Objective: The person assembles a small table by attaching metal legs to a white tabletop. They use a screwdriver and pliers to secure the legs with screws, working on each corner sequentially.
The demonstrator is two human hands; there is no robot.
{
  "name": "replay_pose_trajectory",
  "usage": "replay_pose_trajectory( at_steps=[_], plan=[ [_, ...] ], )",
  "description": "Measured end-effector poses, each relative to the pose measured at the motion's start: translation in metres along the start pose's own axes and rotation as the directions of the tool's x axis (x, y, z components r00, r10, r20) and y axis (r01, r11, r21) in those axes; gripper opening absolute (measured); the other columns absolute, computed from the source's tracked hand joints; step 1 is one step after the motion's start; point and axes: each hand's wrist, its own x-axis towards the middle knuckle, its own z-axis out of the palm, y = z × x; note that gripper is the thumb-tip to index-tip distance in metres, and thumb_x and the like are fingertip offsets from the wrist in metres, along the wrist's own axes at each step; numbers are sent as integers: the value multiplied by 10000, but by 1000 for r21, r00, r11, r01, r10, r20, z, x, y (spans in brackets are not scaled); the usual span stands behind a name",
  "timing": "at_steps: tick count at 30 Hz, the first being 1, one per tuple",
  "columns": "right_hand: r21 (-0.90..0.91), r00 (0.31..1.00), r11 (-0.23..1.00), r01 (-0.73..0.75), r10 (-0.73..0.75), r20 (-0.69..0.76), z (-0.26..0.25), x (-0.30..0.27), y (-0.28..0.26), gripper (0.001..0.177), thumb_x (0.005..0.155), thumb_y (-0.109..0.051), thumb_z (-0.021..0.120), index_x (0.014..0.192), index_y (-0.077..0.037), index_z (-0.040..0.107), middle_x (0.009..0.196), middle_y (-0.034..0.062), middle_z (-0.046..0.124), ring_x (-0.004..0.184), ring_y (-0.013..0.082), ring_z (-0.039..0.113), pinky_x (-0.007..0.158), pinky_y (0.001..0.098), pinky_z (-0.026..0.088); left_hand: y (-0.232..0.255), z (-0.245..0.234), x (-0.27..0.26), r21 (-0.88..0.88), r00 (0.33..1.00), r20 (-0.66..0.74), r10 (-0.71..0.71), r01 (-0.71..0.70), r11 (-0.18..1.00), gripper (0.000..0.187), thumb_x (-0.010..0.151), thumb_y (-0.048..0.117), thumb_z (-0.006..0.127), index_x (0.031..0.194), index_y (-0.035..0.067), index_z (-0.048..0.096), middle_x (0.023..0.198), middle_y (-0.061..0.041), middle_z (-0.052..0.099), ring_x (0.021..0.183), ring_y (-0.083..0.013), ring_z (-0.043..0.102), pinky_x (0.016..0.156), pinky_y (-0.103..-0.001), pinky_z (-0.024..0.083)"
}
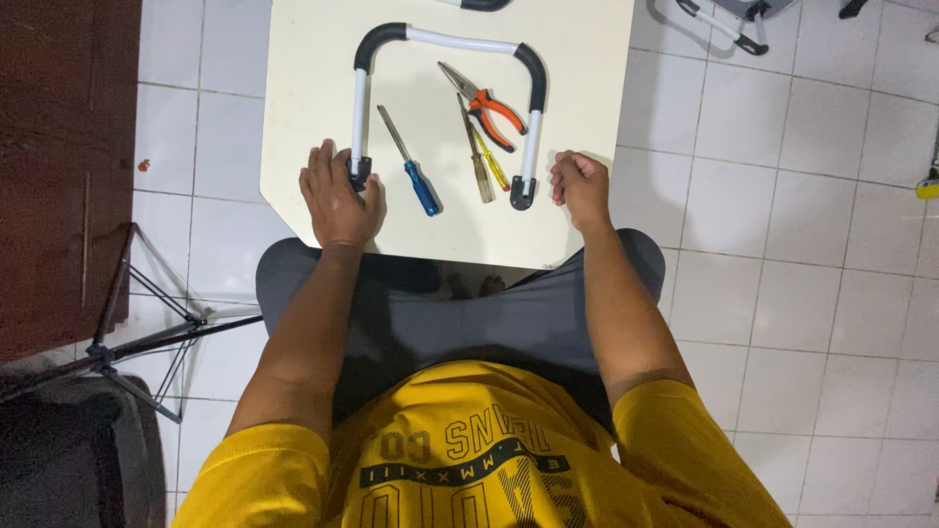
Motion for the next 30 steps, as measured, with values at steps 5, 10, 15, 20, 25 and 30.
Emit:
replay_pose_trajectory(
  at_steps=[5, 10, 15, 20, 25, 30],
  plan=[
    [5, 1000, 1000, 16, -16, 5, -2, 4, 7, 197, 1011, -141, 588, 874, -18, 659, 677, 38, 603, 450, 98, 530, 400, 261, 400, 0, -1, -4, -65, 1000, 0, 1, -1, 998, 638, 925, 313, 734, 1445, 17, 511, 1584, -249, 394, 1524, -414, 281, 1252, -607, 173],
    [49, 997, 996, 80, -80, -14, -5, 7, 21, 164, 1000, -125, 599, 901, -14, 668, 684, 29, 613, 465, 95, 541, 401, 254, 403, -4, -19, -8, -89, 988, 157, 2, 12, 996, 898, 879, 450, 766, 1532, -35, 383, 1620, -304, 275, 1531, -458, 204, 1228, -639, 133],
    [-346, 909, 882, 321, -389, -149, 3, -1, 41, 151, 999, -142, 662, 952, 1, 676, 777, 116, 675, 638, 136, 642, 615, 305, 525, 7, -54, -22, 149, 891, 341, -299, 263, 953, 1167, 857, 684, 687, 1634, -1, 151, 1697, -273, 18, 1583, -421, -34, 1216, -722, 30],
    [-831, 630, 461, 311, -754, -183, -18, 3, 34, 479, 958, -210, 744, 1289, 46, 511, 1348, 274, 539, 1247, 408, 556, 1037, 505, 468, 17, -62, -15, 172, 815, 413, -407, 369, 913, 1250, 818, 738, 634, 1640, 16, 31, 1692, -282, -111, 1564, -433, -160, 1176, -740, 49],
    [-723, 913, 689, -44, -266, -310, -19, 4, 23, 878, 984, -490, 691, 1518, 68, 272, 1415, 311, 500, 1268, 462, 548, 1037, 496, 450, 10, -57, -11, 220, 820, 405, -405, 342, 913, 1260, 813, 755, 633, 1643, 33, 20, 1678, -295, -118, 1552, -444, -166, 1221, -675, 43],
    [-735, 919, 673, -84, -233, -319, -12, -7, 16, 920, 917, -538, 709, 1532, 19, 311, 1392, 268, 560, 1267, 435, 588, 1051, 471, 483, -1, -55, -9, 216, 848, 381, -368, 306, 927, 1260, 832, 769, 621, 1647, 19, 20, 1682, -295, -105, 1560, -441, -150, 1245, -639, 35]
  ],
)
